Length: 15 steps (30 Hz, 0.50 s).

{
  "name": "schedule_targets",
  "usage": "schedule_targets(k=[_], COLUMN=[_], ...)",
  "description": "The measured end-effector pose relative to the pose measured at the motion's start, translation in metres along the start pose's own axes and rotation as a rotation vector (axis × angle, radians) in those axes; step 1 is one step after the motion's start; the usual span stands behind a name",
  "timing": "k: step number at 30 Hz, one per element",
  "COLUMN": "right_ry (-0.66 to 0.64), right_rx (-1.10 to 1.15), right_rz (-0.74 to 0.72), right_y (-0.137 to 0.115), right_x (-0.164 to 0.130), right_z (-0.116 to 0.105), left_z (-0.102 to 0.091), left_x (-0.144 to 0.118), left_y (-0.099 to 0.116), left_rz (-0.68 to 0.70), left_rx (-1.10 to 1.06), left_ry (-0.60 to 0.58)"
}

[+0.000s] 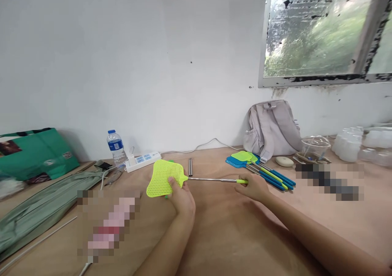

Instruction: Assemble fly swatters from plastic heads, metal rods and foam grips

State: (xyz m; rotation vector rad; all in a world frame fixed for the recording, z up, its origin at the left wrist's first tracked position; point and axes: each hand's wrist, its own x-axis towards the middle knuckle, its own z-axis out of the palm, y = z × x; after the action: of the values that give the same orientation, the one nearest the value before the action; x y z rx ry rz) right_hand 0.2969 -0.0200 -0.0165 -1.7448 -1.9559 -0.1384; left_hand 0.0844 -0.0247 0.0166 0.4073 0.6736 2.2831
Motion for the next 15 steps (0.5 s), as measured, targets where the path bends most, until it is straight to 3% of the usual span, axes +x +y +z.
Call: schedule_targets(k=[3, 7, 10, 15], right_ry=[-0.005, -0.134, -0.221, -0.206], right_rx=[0.026, 0.198, 0.286, 0.345], right_rz=[-0.007, -0.143, -0.157, -0.199], right_y=[-0.011, -0.036, -0.051, -0.047], right_x=[-0.002, -0.01, -0.015, -0.019], right_z=[0.003, 0.013, 0.022, 0.029], left_z=[-0.004, -0.012, -0.016, -0.02], left_x=[0.001, -0.015, -0.03, -0.026], left_y=[-0.001, -0.012, -0.016, -0.019], left_rz=[0.017, -0.089, -0.12, -0.142], left_rx=[0.011, 0.082, 0.139, 0.16], left_ry=[-0.003, -0.022, -0.092, -0.113])
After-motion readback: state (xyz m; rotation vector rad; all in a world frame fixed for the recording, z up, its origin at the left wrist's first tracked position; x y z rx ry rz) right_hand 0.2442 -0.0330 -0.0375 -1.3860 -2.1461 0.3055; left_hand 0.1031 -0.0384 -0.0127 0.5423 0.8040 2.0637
